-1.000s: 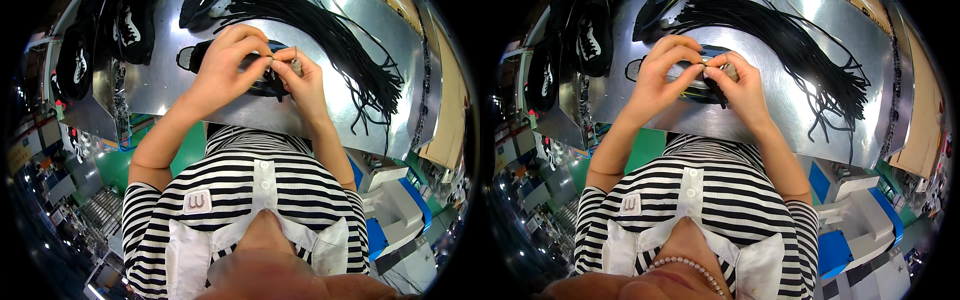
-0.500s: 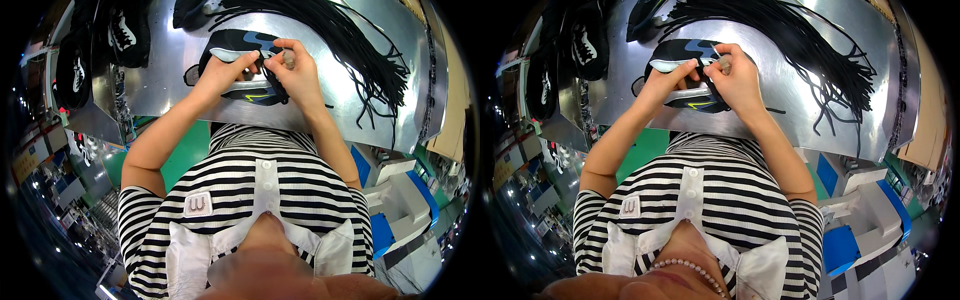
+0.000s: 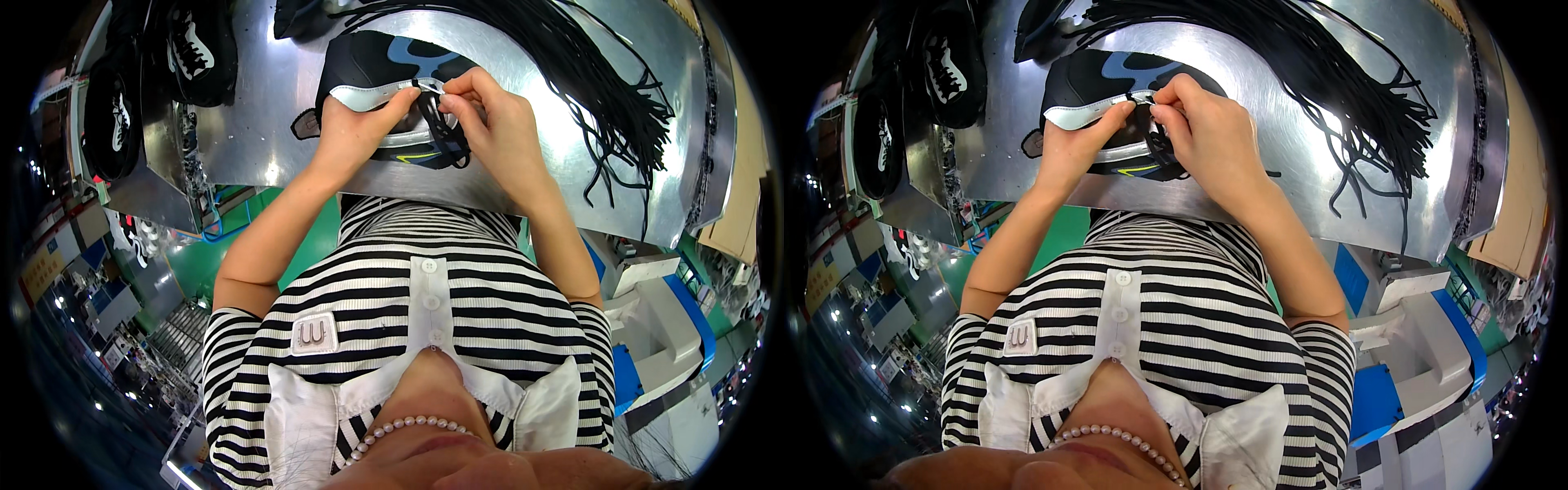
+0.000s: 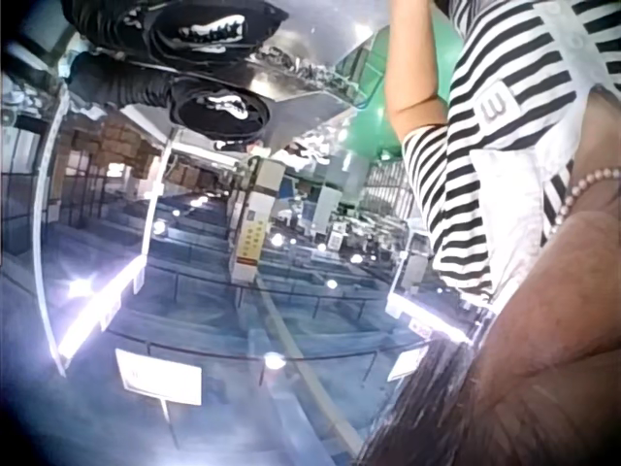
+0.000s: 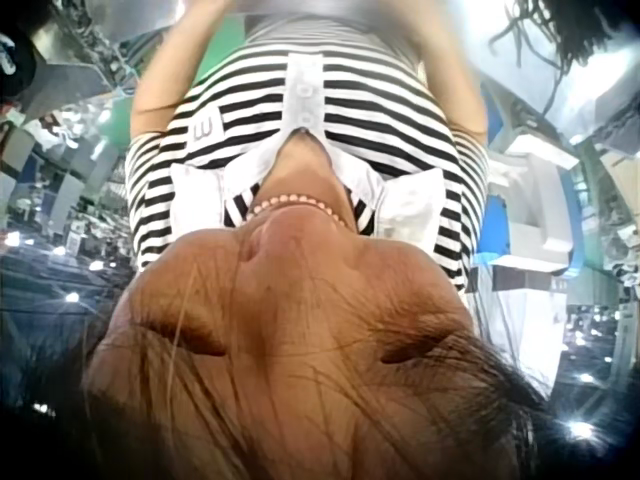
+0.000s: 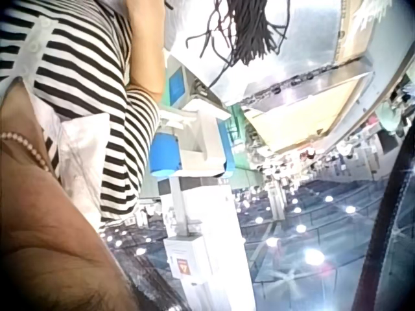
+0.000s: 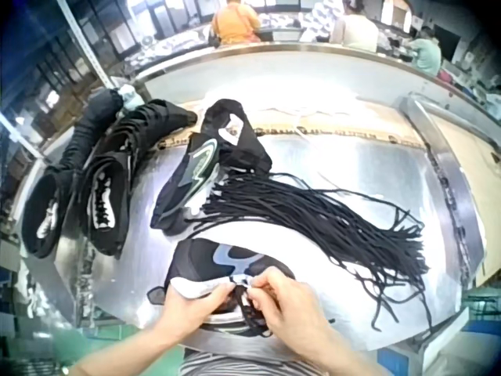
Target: The person laces shoes by hand, threading black laces through the eyelets of a sneaker and pulling them tight before moving the shoe aside.
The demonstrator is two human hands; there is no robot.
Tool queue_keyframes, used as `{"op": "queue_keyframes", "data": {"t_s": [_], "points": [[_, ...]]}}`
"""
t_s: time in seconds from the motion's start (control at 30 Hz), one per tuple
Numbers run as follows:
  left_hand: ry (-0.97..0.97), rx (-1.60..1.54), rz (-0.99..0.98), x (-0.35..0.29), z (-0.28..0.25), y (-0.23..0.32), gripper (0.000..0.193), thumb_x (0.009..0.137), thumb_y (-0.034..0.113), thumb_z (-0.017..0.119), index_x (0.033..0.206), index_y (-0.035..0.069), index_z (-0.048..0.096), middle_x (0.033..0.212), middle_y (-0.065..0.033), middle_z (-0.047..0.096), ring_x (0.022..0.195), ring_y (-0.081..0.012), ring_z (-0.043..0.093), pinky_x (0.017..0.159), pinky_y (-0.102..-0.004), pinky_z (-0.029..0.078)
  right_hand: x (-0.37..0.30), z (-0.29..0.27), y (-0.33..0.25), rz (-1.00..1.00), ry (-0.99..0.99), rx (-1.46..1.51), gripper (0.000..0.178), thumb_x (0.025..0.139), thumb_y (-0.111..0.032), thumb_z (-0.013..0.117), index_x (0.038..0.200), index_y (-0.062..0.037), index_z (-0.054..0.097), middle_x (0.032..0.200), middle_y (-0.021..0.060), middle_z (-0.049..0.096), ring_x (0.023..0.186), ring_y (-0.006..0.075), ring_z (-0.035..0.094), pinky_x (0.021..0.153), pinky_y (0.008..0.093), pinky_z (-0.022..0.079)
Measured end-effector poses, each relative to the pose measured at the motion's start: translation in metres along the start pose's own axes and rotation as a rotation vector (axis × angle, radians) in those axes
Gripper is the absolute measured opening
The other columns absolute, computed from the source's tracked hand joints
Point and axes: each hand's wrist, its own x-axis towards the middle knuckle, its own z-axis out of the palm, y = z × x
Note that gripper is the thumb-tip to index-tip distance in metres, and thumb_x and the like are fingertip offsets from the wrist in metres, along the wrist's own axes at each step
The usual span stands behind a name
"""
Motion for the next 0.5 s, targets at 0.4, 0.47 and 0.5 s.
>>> {"op": "queue_keyframes", "data": {"t_s": [0.4, 0.47, 0.5], "points": [[-0.189, 0.028, -0.014, -0.011, 0.006, -0.004, 0.027, 0.093, 0.022, 0.064, 0.084, -0.001, 0.074, 0.073, -0.0054, 0.071, 0.068, -0.0091, 0.064, 0.063, -0.0249, 0.050, 0.012, 0.013, -0.001, -0.017, -0.125, -0.259, 0.021, 0.088, -0.012, 0.067, 0.104, -0.0024, 0.058, 0.074, 0.0149, 0.069, 0.071, 0.0336, 0.069, 0.065, 0.0418, 0.053], [-0.245, 0.046, -0.141, -0.003, -0.001, 0.001, 0.029, 0.094, 0.024, 0.062, 0.083, 0.000, 0.073, 0.067, -0.0031, 0.067, 0.062, -0.0085, 0.060, 0.060, -0.0249, 0.046, 0.020, 0.001, -0.005, 0.001, -0.209, -0.265, 0.017, 0.089, -0.013, 0.064, 0.101, -0.0018, 0.059, 0.075, 0.0161, 0.068, 0.075, 0.0344, 0.068, 0.066, 0.0411, 0.053], [-0.279, -0.036, -0.207, 0.003, -0.008, -0.008, 0.030, 0.095, 0.027, 0.061, 0.081, 0.002, 0.072, 0.061, 0.0007, 0.059, 0.057, -0.0067, 0.050, 0.055, -0.0253, 0.039, 0.026, -0.013, -0.013, 0.023, -0.264, -0.248, 0.016, 0.090, -0.013, 0.063, 0.100, -0.0016, 0.059, 0.075, 0.0169, 0.068, 0.075, 0.0347, 0.068, 0.065, 0.0402, 0.052]]}}
